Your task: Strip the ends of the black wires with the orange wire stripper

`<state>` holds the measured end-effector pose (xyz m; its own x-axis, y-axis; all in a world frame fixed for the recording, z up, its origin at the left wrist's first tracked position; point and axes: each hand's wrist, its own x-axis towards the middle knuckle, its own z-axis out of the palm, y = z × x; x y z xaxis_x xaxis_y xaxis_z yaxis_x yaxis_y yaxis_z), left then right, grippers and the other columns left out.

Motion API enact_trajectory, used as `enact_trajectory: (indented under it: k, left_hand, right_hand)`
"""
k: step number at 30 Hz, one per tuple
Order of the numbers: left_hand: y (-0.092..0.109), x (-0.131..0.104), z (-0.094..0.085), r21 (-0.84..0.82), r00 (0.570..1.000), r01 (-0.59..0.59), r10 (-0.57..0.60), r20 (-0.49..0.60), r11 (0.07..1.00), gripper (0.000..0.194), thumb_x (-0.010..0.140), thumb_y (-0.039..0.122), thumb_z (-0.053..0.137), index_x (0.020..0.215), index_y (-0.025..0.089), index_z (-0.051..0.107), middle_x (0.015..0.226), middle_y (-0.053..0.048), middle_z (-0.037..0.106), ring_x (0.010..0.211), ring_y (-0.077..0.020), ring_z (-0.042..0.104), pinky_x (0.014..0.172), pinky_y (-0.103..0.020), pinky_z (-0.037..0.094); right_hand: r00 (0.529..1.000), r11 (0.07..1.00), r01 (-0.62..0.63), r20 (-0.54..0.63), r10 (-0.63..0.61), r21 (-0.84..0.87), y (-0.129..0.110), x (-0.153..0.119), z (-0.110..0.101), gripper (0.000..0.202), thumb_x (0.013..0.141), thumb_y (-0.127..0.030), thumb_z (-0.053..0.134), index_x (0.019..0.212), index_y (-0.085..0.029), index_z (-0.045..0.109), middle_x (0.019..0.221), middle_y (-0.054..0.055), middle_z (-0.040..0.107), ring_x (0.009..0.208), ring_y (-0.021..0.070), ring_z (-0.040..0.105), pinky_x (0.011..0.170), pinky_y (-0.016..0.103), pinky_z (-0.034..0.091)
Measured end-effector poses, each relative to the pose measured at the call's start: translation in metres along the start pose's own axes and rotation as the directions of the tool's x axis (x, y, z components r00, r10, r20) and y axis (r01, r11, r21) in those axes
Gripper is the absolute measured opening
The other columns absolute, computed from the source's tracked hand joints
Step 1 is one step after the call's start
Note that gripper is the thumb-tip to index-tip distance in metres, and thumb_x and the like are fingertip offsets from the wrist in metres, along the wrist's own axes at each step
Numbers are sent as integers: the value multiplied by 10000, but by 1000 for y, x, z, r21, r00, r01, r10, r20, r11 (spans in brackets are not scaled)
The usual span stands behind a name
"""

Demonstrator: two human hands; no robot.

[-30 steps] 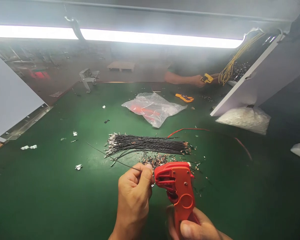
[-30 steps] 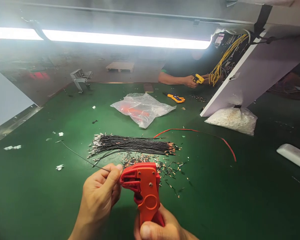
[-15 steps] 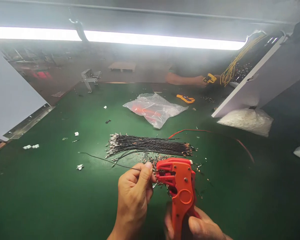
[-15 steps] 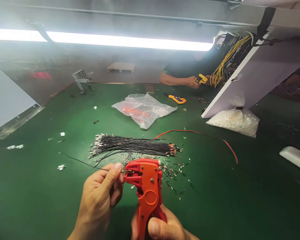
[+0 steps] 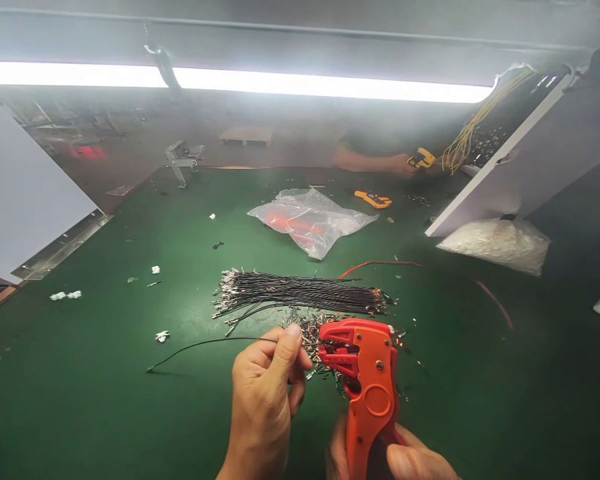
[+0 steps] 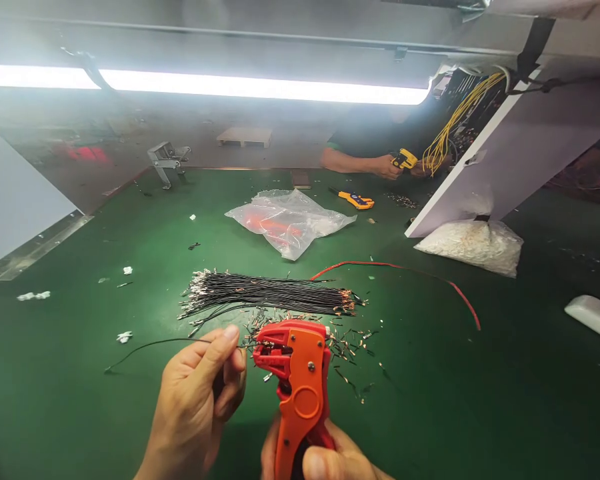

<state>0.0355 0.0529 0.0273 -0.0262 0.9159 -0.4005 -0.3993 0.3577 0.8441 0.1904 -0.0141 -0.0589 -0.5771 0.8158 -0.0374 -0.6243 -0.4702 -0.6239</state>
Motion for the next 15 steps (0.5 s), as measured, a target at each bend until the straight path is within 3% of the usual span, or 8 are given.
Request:
enact_trajectory:
  k: [11,15]
  left_hand:
    - [-6,-2,4,38,1000,12,-11,-25,999,535,613,605,811,501,161,535,389,102,317,314,-10,236,349,-169,141]
    - [-2,-2,5,26,999,26,-25,-26,999,551,581,600,823,471,161,509,403,99,321,321,-5,226,359,-175,134]
  right_hand:
    - [999,993,29,49,-23,-112,0,2,-6,469,790,-537,644,857,-73,660,657,35,542,534,120,462,498,231,331]
    - [1000,990,22,-1,-22,-138,-4,3,-2,445,794,-534,670,782,-89,672,598,-2,482,499,93,400,482,216,300]
